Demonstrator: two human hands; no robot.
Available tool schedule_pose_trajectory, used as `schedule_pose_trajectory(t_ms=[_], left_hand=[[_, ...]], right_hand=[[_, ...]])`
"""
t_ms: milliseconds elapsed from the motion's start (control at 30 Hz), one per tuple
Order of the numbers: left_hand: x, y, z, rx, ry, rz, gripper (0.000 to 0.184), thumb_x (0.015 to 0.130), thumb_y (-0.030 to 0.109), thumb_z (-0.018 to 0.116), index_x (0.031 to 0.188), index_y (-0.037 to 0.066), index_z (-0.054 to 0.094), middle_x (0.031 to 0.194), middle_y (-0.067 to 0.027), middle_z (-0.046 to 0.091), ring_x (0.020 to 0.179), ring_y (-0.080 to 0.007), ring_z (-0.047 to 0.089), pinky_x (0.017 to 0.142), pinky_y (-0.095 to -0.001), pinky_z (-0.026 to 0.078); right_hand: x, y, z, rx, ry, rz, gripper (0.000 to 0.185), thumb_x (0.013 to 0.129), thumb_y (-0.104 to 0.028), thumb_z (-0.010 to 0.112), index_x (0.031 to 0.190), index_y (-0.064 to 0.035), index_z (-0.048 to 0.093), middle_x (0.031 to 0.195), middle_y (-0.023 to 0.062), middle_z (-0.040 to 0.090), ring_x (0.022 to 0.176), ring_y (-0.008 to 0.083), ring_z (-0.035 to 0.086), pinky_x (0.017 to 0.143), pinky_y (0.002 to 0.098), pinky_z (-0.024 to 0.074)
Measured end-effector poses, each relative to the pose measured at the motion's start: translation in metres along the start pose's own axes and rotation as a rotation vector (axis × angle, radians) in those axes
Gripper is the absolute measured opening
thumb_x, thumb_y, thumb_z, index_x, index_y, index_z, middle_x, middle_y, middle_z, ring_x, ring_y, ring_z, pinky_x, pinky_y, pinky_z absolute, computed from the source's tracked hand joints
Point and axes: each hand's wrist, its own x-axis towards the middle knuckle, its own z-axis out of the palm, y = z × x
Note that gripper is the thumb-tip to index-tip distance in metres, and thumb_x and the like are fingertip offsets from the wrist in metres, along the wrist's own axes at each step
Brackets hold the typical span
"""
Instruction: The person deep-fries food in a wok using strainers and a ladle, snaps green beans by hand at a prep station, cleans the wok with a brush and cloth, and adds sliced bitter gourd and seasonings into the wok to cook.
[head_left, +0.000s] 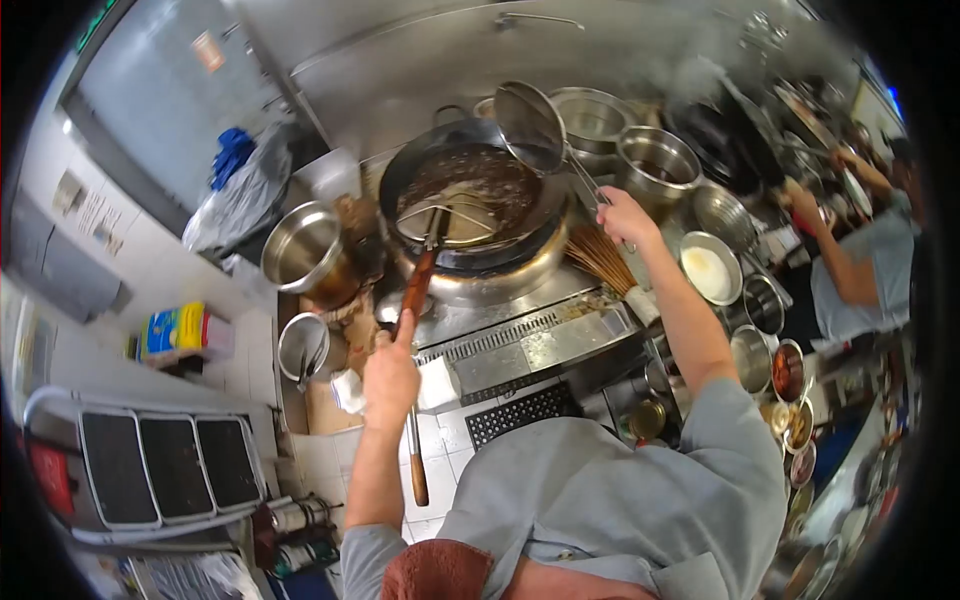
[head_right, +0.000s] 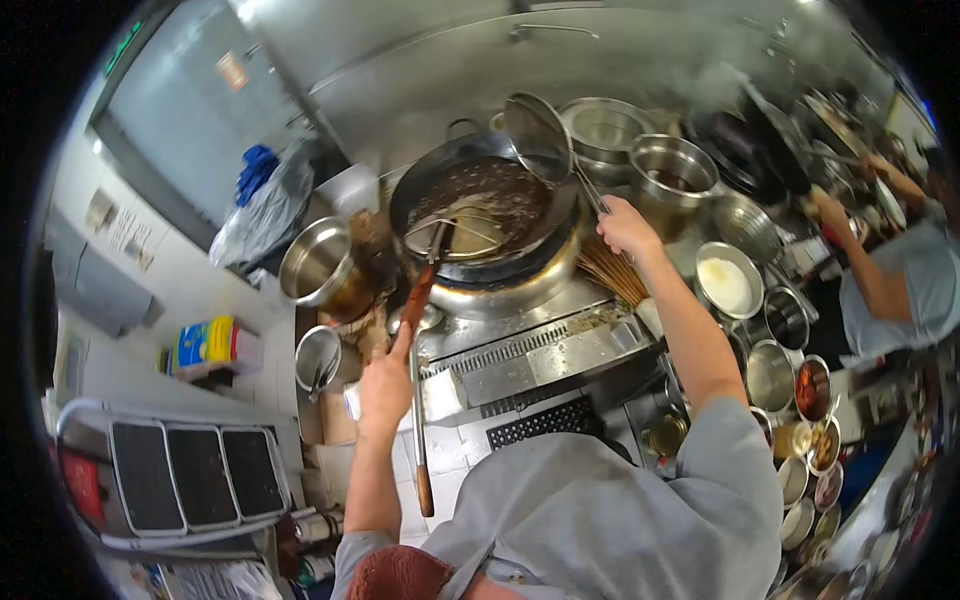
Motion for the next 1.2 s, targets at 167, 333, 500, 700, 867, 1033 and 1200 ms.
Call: schedule_pose_trajectory(t_ms=[167,333,500,700,867,1033,1200], left_hand=[[-0.004,-0.001,0.012,-0.1,0.017,-0.026,0.069,0.074,-0.002,0.049,0.14,0.012,0.037,0.11,-0.0309,0.055,0.08,-0.0414,0.063,0.07,-0.0467,0.053],[-0.009,-0.011,0.003,-0.074,-0.004,0.028,0.067,0.075,-0.003,0.049,0.139,0.012,0.038,0.107,-0.0274,0.057,0.08,-0.0403,0.064,0.069,-0.0462,0.053],[-0.017,-0.015,-0.003,-0.102,0.003,0.038,0.061,0.079,0.004,0.054,0.138,0.012,0.039,0.102,-0.0246,0.057,0.081,-0.0393,0.063,0.071,-0.0468,0.052],[-0.029,-0.016,0.002,-0.176,0.006,0.024,0.061,0.08,0.012,0.062,0.137,0.01,0.04,0.1,-0.0243,0.057,0.082,-0.0405,0.061,0.072,-0.0481,0.051],[-0.038,-0.018,0.007,-0.315,0.062,0.053,0.06,0.079,0.015,0.065,0.135,0.009,0.043,0.1,-0.0253,0.057,0.083,-0.0426,0.06,0.072,-0.0483,0.051],[-0.047,-0.028,0.027,-0.376,0.112,-0.005,0.059,0.079,0.017,0.066,0.134,0.011,0.044,0.097,-0.0264,0.057,0.083,-0.0429,0.06,0.073,-0.0479,0.05],[-0.056,-0.026,0.029,-0.461,0.126,-0.04,0.056,0.078,0.017,0.066,0.131,0.016,0.049,0.09,-0.0249,0.058,0.078,-0.0415,0.061,0.069,-0.0472,0.05]], right_hand=[[0.036,0.017,0.03,-0.009,-0.094,0.061,0.025,0.087,-0.003,0.043,0.111,0.0047,0.047,0.071,0.0096,0.053,0.045,0.014,0.047,0.037,0.0291,0.0378],[0.065,0.025,0.052,0.071,-0.235,0.087,0.009,0.087,-0.004,0.045,0.094,0.0018,0.047,0.069,0.0098,0.052,0.043,0.0138,0.047,0.036,0.0281,0.036],[0.066,0.002,0.067,0.054,-0.4,0.088,0.006,0.088,-0.008,0.047,0.086,-0.003,0.048,0.061,0.0028,0.048,0.038,0.0084,0.043,0.029,0.024,0.0253],[0.062,-0.026,0.088,0.156,-0.471,0.079,0.01,0.087,-0.009,0.047,0.08,-0.0016,0.049,0.058,0.0023,0.049,0.039,0.0078,0.045,0.028,0.0233,0.0246],[0.072,-0.029,0.102,0.49,-0.534,0.133,0.011,0.09,-0.006,0.048,0.08,-0.0012,0.051,0.054,0.0001,0.046,0.038,0.0049,0.042,0.029,0.0196,0.0228],[0.042,-0.056,0.067,0.512,-0.389,0.048,0.017,0.089,-0.002,0.046,0.103,0.003,0.052,0.072,0.005,0.053,0.043,0.0047,0.042,0.031,0.0193,0.0277],[0.027,-0.05,-0.014,-0.235,-0.021,-0.093,0.048,0.086,-0.002,0.047,0.132,0.0046,0.038,0.073,0.0089,0.054,0.043,0.0122,0.045,0.034,0.0284,0.0364]])
